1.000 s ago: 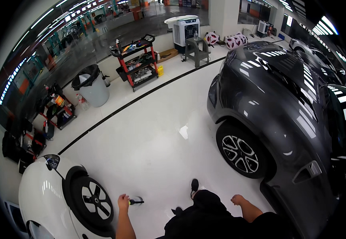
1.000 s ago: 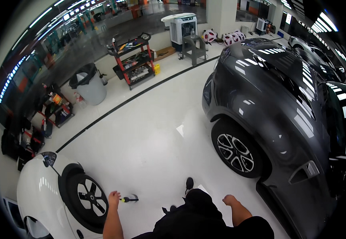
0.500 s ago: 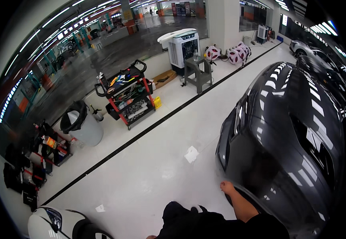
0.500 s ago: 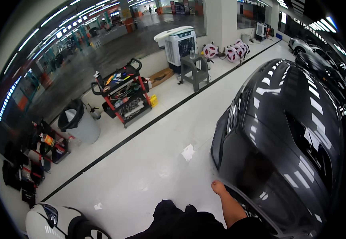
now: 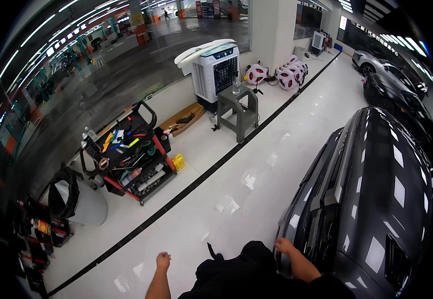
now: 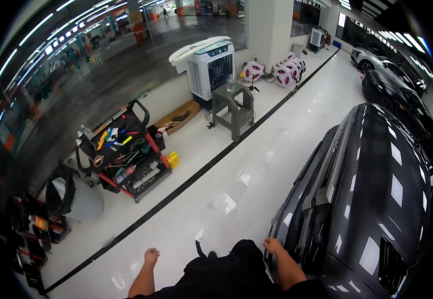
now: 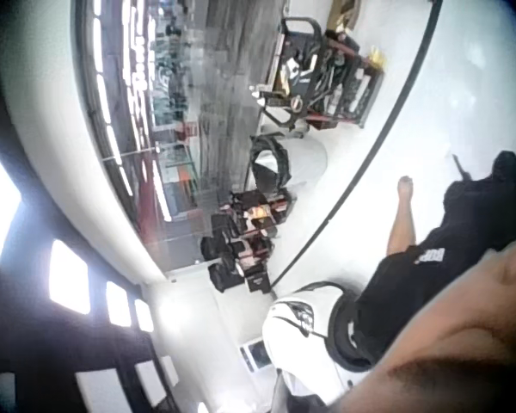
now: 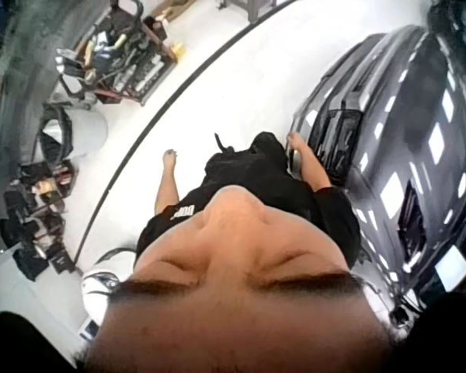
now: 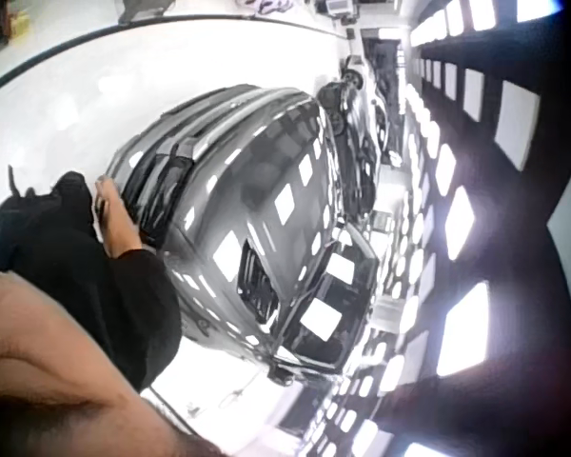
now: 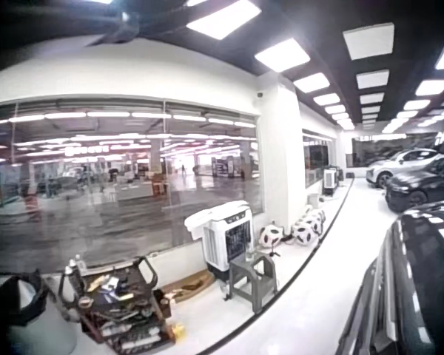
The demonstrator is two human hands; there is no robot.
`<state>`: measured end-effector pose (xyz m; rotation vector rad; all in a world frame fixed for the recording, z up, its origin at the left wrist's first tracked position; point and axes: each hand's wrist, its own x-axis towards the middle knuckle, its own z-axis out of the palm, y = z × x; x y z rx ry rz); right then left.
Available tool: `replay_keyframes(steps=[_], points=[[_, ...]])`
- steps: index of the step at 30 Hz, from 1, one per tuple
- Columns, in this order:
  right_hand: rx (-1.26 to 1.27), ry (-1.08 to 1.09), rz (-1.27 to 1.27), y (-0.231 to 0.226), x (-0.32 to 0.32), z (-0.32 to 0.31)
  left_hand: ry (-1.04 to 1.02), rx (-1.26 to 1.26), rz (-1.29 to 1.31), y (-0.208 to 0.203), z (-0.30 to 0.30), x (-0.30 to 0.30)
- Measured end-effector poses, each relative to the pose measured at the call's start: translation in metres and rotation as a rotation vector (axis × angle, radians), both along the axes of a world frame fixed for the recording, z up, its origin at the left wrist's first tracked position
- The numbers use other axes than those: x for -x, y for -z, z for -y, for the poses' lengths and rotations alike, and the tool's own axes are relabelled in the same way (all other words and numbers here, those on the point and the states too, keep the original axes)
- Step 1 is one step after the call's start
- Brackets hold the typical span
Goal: The person removes large sheets of white protective film from the trunk of a white car. They then move to the rear of the vehicle and peel a large sheet of film off the car's roof and rear spoiler. The person walks around the garage, briefly picks up a stool, and then walks back toward the car.
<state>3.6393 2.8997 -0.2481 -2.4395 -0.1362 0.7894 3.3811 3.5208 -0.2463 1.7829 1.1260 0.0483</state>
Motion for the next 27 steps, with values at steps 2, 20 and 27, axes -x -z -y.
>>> replay_keyframes(steps=[2,20,27], points=[[-0.140,0.219,-0.040,0.017,-0.057,0.015,0.102,0.059,0.162,-0.069,-0.030,-0.157],[-0.012,-0.014,0.344,-0.117,-0.844,-0.289,0.530,0.386,-0.778,0.013,0.016,-0.446],[0.178,-0.014,0.532,-0.161,-1.108,-0.366,1.044,-0.006,-0.682,0.046,-0.050,-0.630]])
